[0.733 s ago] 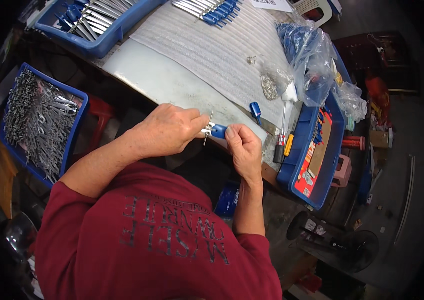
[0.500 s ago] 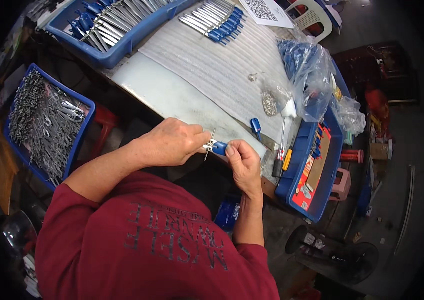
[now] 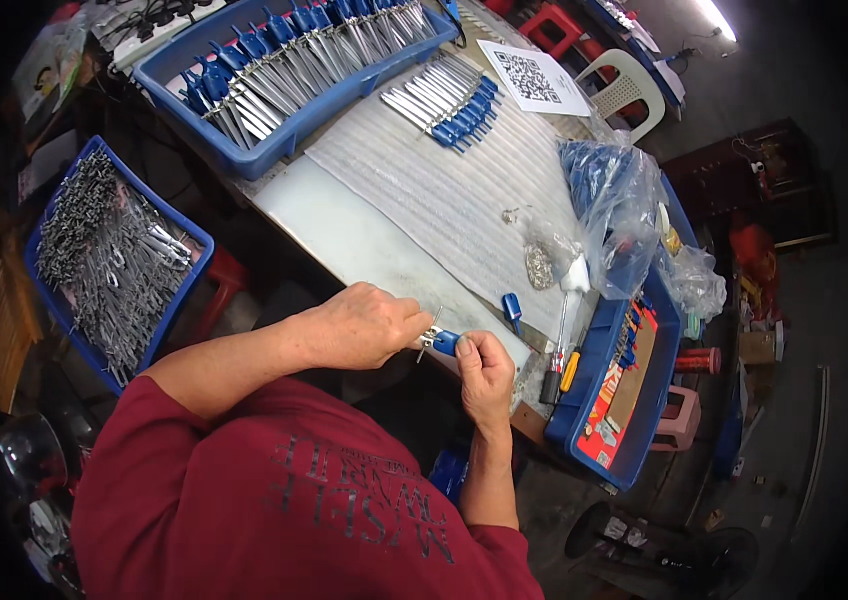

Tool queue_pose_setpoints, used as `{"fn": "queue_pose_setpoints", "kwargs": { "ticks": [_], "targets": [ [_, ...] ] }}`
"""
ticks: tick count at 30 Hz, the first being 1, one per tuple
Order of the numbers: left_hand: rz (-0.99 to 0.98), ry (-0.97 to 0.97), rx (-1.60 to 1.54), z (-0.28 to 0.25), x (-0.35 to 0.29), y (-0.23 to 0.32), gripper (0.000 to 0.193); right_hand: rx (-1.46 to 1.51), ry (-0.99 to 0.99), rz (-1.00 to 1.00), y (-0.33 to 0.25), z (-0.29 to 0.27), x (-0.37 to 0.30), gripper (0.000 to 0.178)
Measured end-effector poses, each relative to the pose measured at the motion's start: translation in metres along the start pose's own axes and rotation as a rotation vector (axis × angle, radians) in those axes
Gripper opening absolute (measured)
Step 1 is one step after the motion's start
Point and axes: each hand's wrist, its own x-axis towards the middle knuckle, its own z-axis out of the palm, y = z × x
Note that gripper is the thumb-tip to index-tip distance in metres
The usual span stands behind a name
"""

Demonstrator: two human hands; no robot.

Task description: Assembling small metal hardware components into plastic tubes using a manual assembly tool.

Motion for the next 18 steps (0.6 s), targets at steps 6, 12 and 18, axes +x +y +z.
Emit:
{"fn": "queue_pose_setpoints", "kwargs": {
  "ticks": [6,12,18],
  "targets": [
    [0.028,0.013,0.098,0.004,0.000,-0.005,0.021,-0.013,0.111,-0.038,0.006,0.009,0.002,0.017],
    [0.035,0.013,0.098,0.005,0.001,-0.008,0.019,-0.095,0.166,-0.107,0.004,0.013,0.004,0.017],
    [0.061,-0.005,0.122,0.002,0.005,-0.013,0.016,0.056,0.139,0.027,0.015,0.012,0.005,0.020]
  ]
}}
